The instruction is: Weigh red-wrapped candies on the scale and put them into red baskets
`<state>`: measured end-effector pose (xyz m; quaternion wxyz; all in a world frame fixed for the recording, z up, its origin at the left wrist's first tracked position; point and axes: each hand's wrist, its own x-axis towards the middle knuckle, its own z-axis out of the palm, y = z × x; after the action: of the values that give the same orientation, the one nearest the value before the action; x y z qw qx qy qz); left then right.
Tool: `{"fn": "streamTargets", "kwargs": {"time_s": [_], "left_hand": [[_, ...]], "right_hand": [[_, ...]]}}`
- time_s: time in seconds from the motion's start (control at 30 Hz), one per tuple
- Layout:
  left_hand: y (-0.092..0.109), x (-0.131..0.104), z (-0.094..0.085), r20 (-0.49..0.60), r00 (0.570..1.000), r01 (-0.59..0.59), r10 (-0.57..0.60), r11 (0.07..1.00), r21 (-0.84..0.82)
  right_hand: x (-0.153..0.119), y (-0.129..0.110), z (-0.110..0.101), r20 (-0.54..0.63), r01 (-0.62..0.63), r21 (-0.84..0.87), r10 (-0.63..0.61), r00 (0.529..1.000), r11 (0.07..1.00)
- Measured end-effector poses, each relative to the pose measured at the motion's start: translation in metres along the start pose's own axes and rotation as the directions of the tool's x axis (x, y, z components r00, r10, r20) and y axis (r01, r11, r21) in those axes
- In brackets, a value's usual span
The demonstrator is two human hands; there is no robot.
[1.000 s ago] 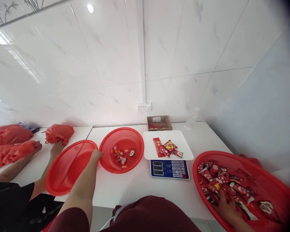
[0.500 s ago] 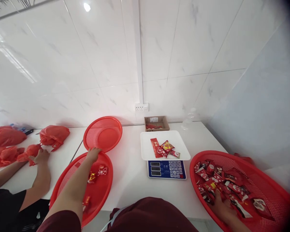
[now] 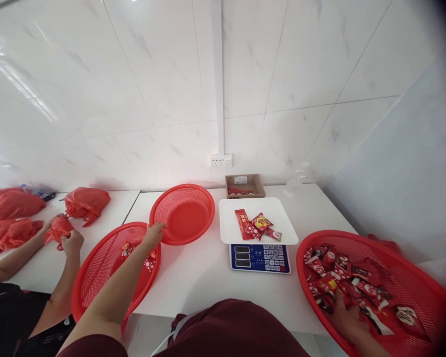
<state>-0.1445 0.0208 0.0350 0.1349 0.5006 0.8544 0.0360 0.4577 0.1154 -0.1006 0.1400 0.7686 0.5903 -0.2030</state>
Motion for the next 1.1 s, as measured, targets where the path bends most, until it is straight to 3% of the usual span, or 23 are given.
{"fn": "streamTargets", "kwargs": {"time_s": [0.13,0.27,0.37,0.5,0.63,0.87,1.1], "left_hand": [[0.067,-0.004,0.03,-0.076,0.98,-0.188,0.182,0.978,-0.086],[0.165,-0.011,0.067,-0.059,0.865,-0.494,0.498,0.827,-0.269],[0.233,-0.009,0.084,0.003,0.792,-0.582,0.611,0.756,-0.3],[0.292,0.007,0.094,0.084,0.78,-0.572,0.62,0.761,-0.306],[0.317,0.027,0.101,0.155,0.762,-0.588,0.629,0.772,-0.242],[0.32,0.044,0.112,-0.041,0.714,-0.693,0.699,0.698,-0.182],[0.31,0.053,0.107,-0.215,0.784,-0.621,0.582,0.732,-0.281]], "right_hand": [[-0.001,0.001,-0.002,-0.007,0.022,-0.003,-0.023,1.0,1.0],[-0.004,0.0,-0.005,0.03,0.019,-0.038,-0.018,0.999,0.999],[-0.004,-0.001,-0.004,0.044,0.003,-0.027,-0.002,0.999,1.0],[0.002,0.003,0.004,-0.035,0.005,0.061,-0.003,0.999,0.998],[0.009,0.007,0.014,-0.027,-0.008,0.044,0.01,1.0,0.999],[0.014,0.008,0.016,-0.002,0.02,-0.036,-0.02,1.0,0.999],[0.02,0.01,0.018,0.014,0.008,-0.047,-0.007,1.0,0.999]]}}
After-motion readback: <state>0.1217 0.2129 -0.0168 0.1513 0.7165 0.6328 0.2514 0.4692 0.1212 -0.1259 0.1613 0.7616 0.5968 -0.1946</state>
